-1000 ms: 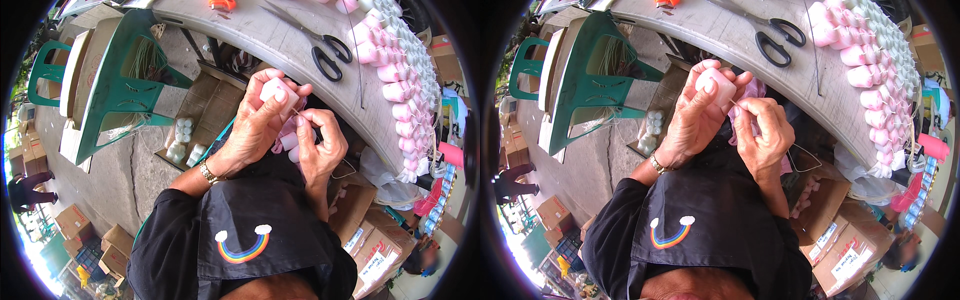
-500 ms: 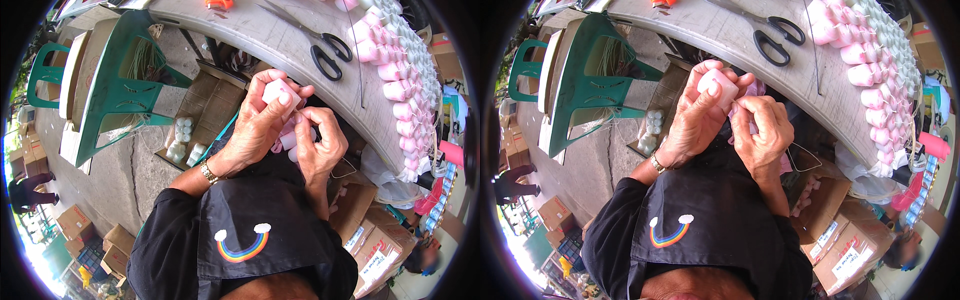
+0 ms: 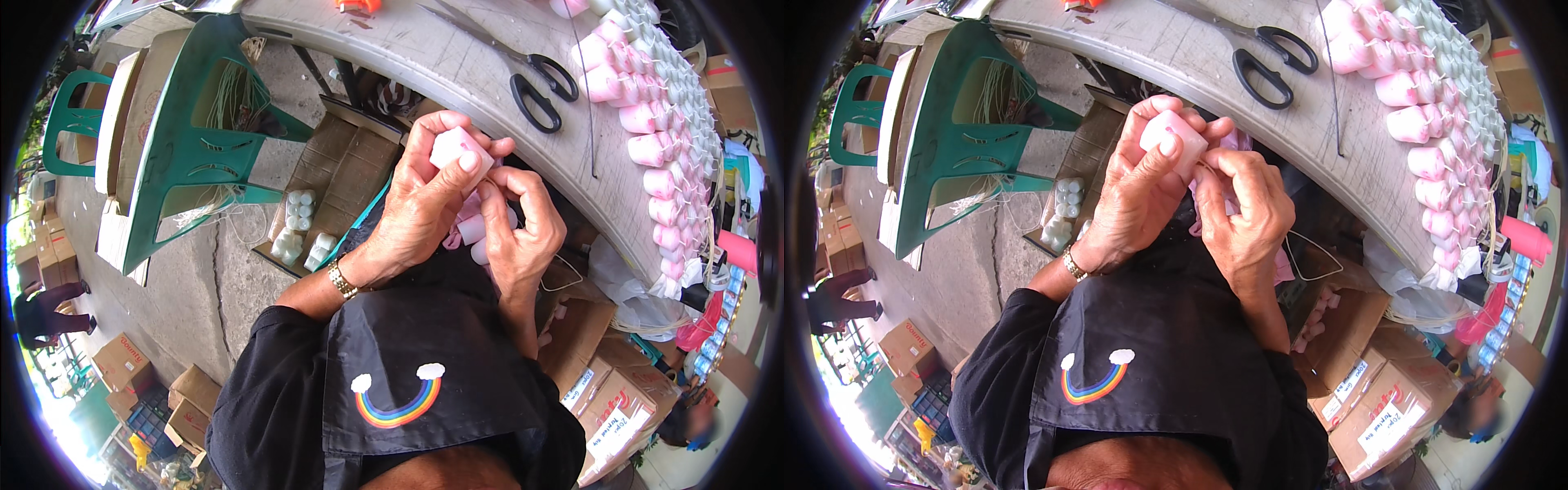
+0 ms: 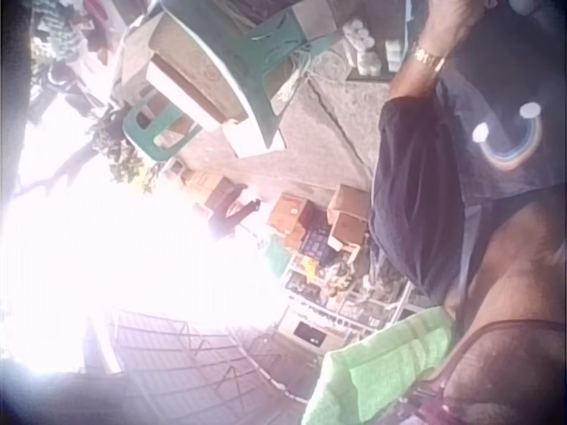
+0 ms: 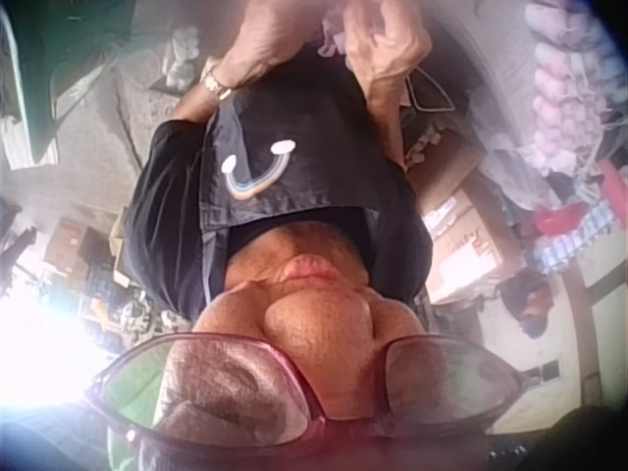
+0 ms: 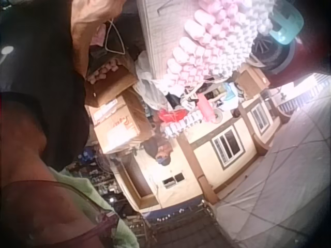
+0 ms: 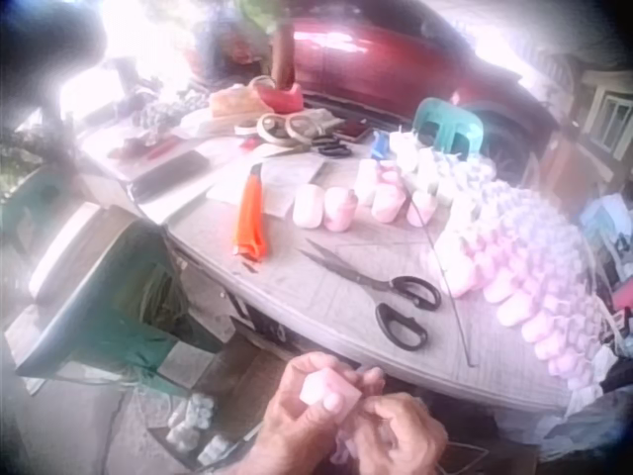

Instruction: The person inserts wicks into small pink and white cylindrical candles, ties the wicks, and trims them with scissors. They handle the candles one at a time, placing finished units on the table. A second person is visible across the table also working with candles.

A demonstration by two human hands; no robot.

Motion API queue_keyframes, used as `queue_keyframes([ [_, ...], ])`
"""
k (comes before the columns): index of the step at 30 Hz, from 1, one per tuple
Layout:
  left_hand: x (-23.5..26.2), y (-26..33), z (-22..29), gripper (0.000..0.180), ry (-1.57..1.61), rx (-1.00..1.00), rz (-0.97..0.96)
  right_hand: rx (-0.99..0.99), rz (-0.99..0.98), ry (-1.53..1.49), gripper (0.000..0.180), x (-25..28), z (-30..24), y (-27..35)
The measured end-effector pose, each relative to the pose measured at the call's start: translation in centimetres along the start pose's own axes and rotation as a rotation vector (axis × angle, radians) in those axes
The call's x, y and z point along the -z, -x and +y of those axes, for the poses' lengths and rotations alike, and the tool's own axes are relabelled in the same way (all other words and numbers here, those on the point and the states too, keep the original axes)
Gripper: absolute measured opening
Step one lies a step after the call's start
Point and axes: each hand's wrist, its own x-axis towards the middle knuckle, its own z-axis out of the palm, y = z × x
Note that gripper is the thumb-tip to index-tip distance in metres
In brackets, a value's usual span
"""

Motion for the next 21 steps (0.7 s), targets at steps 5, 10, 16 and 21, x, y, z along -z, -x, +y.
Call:
queue_keyframes([
  [5, 0.27, -0.03, 0.42, 0.043, -0.029, -0.016, 0.018, 0.0, -0.014, -0.053, 0.017, 0.12, 0.2, 0.09],
  [10, 0.18, 0.04, 0.32, 0.043, -0.023, -0.02, 0.012, 0.092, 0.02, 0.051, 0.016, 0.08, 0.36, 0.13],
  [16, 0.15, 0.12, 0.15, 0.044, -0.042, -0.014, 0.019, 0.137, 0.026, 0.07, 0.015, -0.07, 0.29, -0.01],
  [21, 0.5, 0.1, -0.02, 0.042, -0.029, -0.031, 0.005, 0.081, 0.032, 0.021, 0.012, 0.03, 0.15, 0.0],
])
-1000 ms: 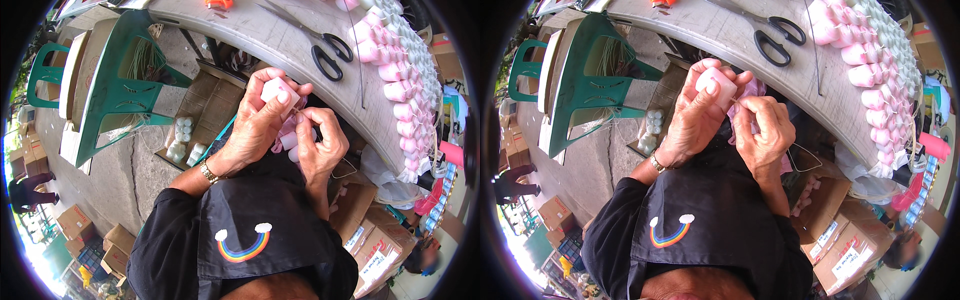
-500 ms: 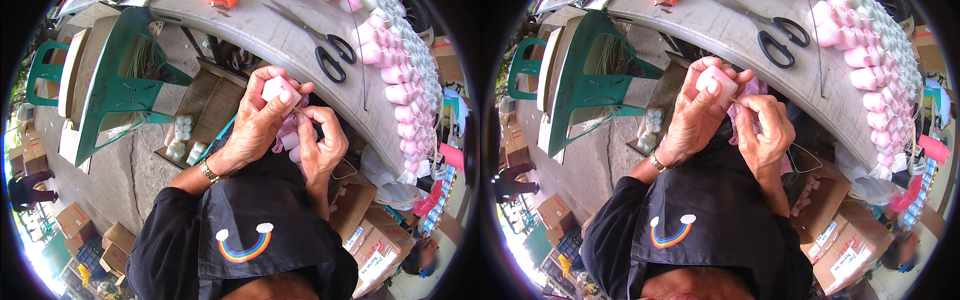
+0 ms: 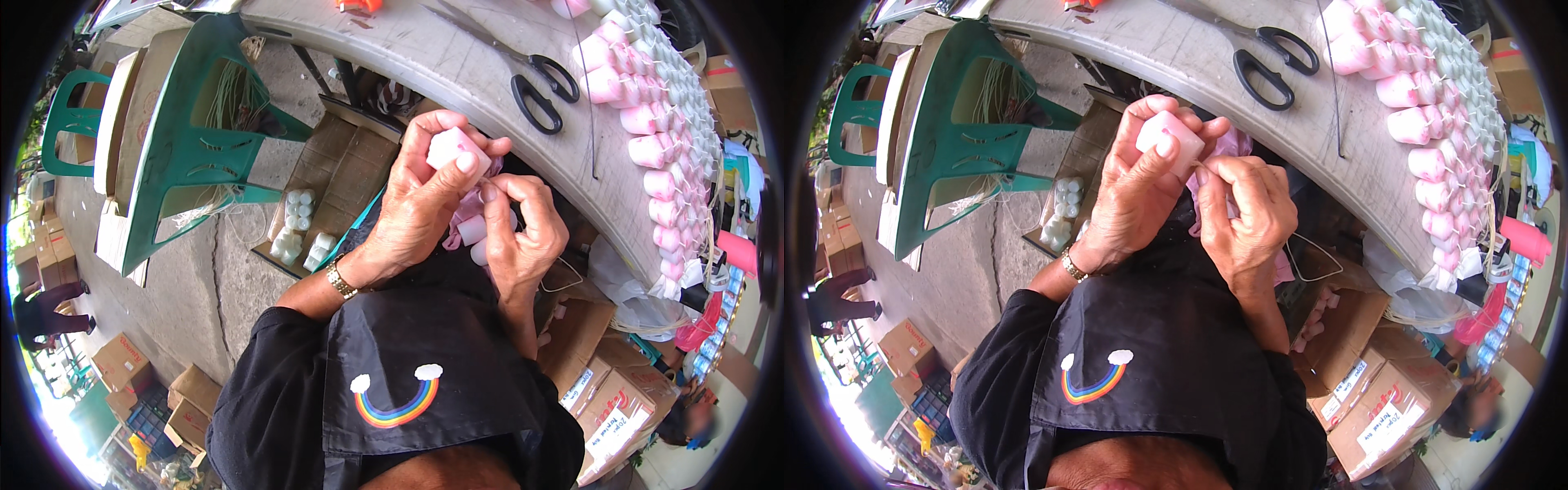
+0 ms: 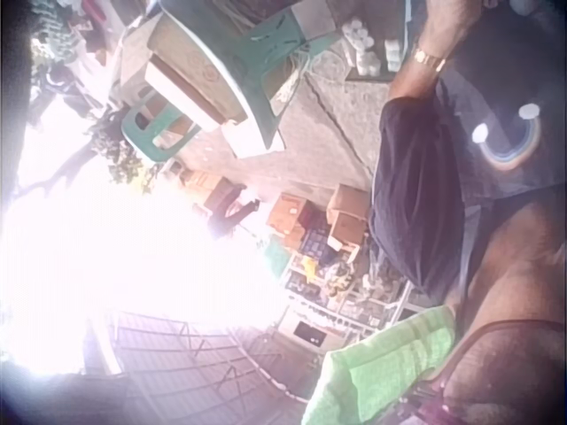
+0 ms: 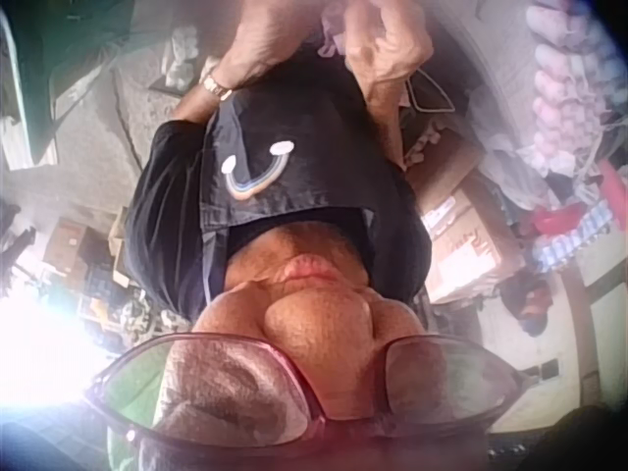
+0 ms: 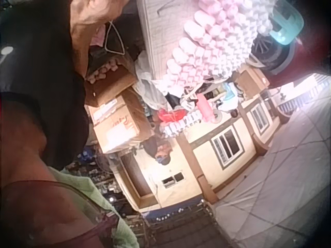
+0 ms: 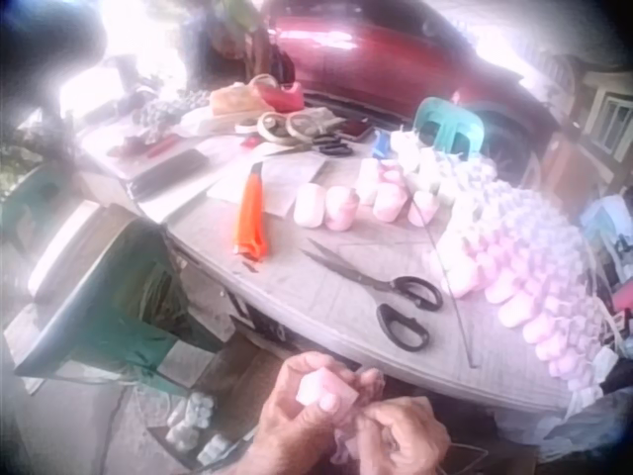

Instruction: The person inserts wicks into small pink and white cylindrical candles, ties the wicks, and trims them with scissors. They handle the candles one at a time, placing finished units on the table. A second person is visible across the table also working with candles.

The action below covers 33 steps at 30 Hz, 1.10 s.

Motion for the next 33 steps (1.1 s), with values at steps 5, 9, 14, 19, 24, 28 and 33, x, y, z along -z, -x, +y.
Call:
queue_keyframes([
  [5, 1.0, -0.6, 1.3, 0.034, -0.011, 0.049, 0.018, -0.168, 0.037, -0.264, 0.007, 1.0, -0.2, -0.4],
  [9, 0.0, -0.2, 0.7, 0.029, -0.269, 0.327, -0.106, -0.102, 0.036, -0.3, 0.013, 1.1, -0.3, -0.7],
  [14, -0.8, 0.0, 1.2, 0.019, -0.598, 0.426, -0.195, -0.057, 0.077, -0.216, 0.011, 2.1, -0.3, -1.4],
  [19, -1.1, 0.3, 2.0, 0.015, -0.523, 0.409, -0.216, -0.039, 0.061, -0.271, 0.006, 2.1, -0.6, -2.1],
  [24, -1.0, 0.7, 3.0, 0.019, -0.503, 0.281, -0.082, 0.202, 0.103, 0.161, 0.004, 1.9, 0.8, -5.8],
  [28, -0.1, 0.3, 3.5, 0.02, -0.558, 0.152, -0.028, 0.324, -0.009, 0.628, 0.015, 0.6, 2.2, -8.7],
  [33, 1.0, 0.5, 3.5, 0.022, -0.543, 0.107, 0.087, 0.251, -0.16, 0.646, 0.022, 0.9, 0.8, -7.7],
])
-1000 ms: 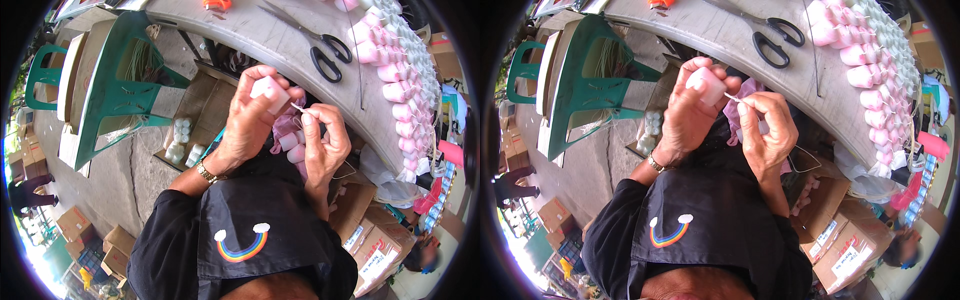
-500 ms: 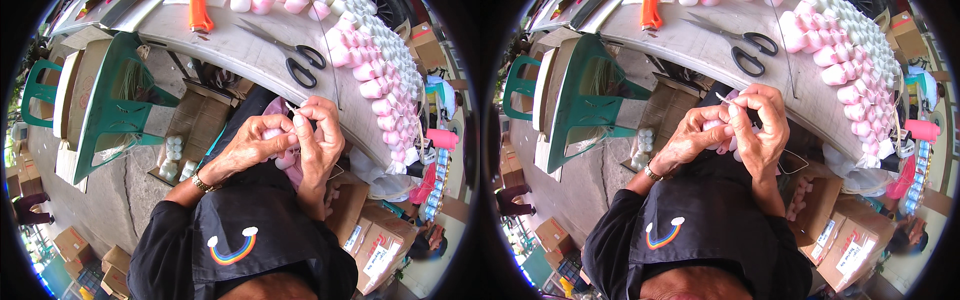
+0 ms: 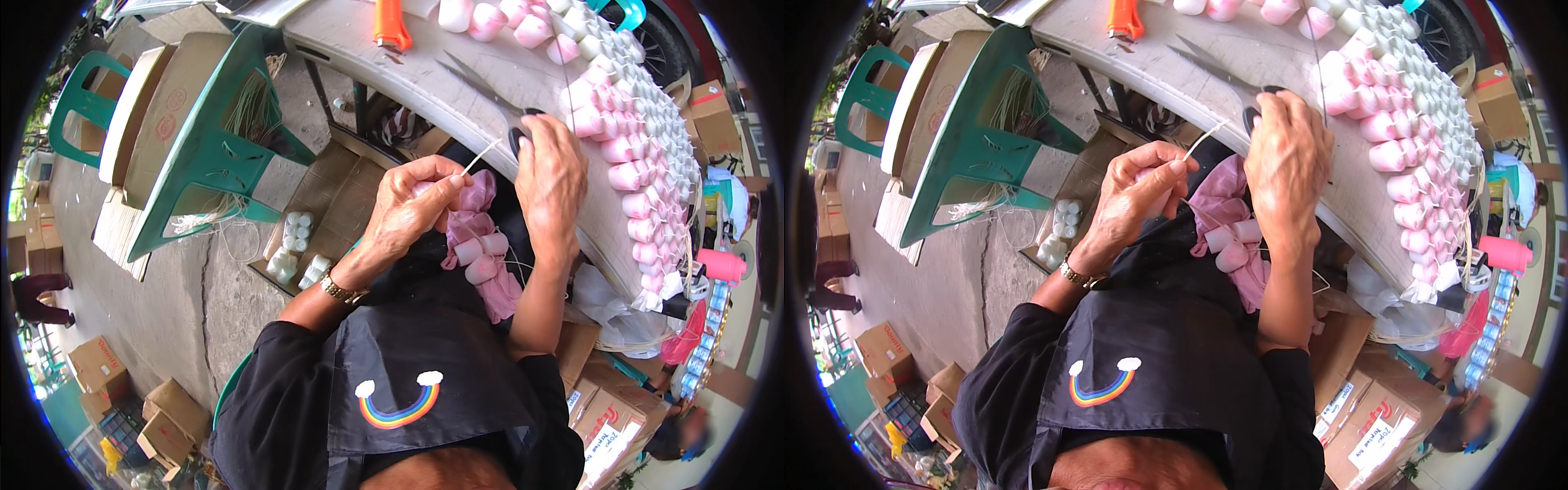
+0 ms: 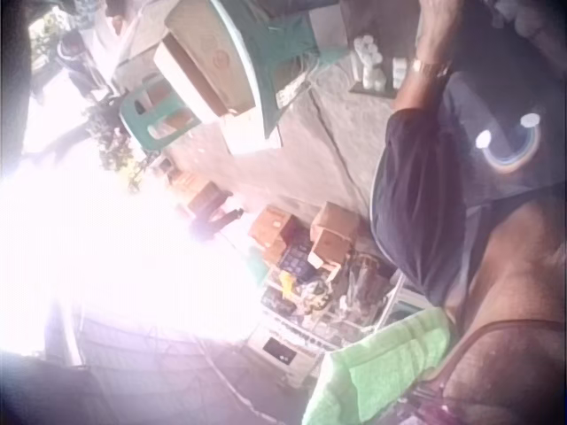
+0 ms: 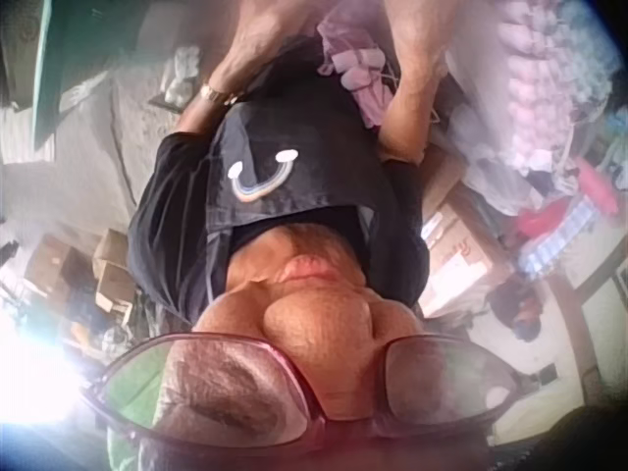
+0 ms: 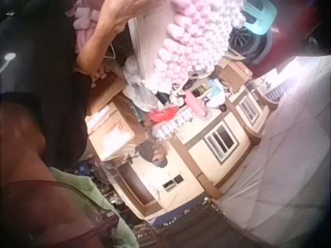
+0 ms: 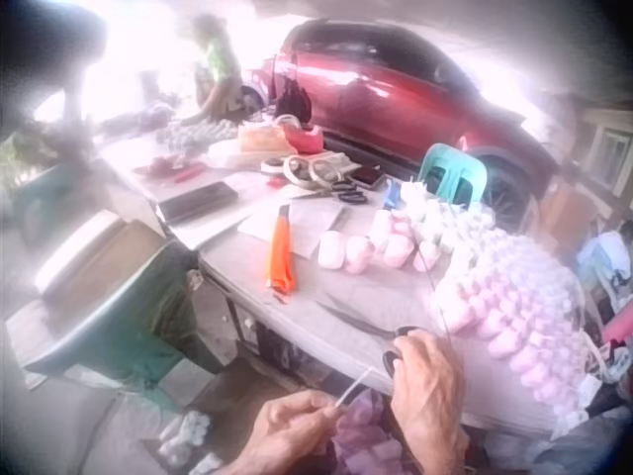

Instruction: The person inserts wicks into small pink and white cylindrical candles, ties the wicks, and trims them with scissors. They handle the candles one at a time, placing finished units on the table. A second person is visible across the table also working with candles.

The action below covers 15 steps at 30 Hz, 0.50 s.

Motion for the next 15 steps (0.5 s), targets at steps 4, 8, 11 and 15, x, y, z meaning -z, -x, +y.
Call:
queue_keyframes([
  [4, 0.3, -0.2, -0.2, 0.022, 0.009, -0.025, 0.007, 0.022, -0.156, 0.111, 0.033, 2.2, -0.8, 1.7],
  [8, 0.7, -0.5, 0.4, 0.021, 0.057, -0.049, 0.019, 0.068, -0.147, 0.295, 0.038, 1.9, -1.2, 1.9],
  [11, 1.5, -0.5, 1.1, 0.021, 0.121, -0.065, 0.025, 0.059, -0.147, 0.287, 0.044, 2.5, -1.0, 2.3],
  [15, 2.7, -1.1, 0.6, 0.019, 0.202, -0.04, 0.036, 0.013, -0.116, 0.12, 0.042, 4.0, -0.6, 4.3],
])
